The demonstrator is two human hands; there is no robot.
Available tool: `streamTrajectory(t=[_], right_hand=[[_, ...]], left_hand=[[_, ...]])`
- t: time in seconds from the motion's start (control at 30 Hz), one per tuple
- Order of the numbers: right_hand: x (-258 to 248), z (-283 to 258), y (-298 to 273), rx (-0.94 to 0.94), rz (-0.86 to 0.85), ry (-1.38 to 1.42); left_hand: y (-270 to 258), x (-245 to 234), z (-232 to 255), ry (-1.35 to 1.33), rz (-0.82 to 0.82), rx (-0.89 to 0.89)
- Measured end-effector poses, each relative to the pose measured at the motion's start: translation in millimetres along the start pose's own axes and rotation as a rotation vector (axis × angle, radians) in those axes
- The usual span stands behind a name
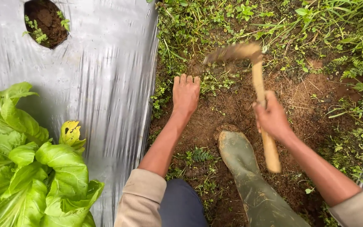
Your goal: The person uses a hoe to loosen soil and uproot weeds in a garden bed between rows of lettuce. They gather the removed weeds by hand and hold them in a bundle.
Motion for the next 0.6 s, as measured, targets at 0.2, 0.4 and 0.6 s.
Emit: streamTrajectory(t=[0.2, 0.4, 0.6], right_hand=[[15.8, -9.6, 7.9, 0.023, -0.013, 0.049], [6.9, -6.5, -3.5, 0.034, -0.099, -0.065], [25.5, -20.2, 17.9, -0.038, 0.009, 0.071]], left_hand=[[-1.3, 26.6, -8.8, -0.111, 0.037, -0.065], [-13.8, 47.7, -22.6, -0.261, 0.050, -0.073], [-19.4, 34.5, -26.1, -0.308, 0.117, -0.066]])
Point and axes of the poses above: each hand's wrist, its own y-axis towards the middle knuckle, its own x-axis out of the palm, z = x × y, the point moved 4 cm from there along y, towards the middle knuckle, and after that the axes turned 9 degrees about -x, right-handed, at the moved point
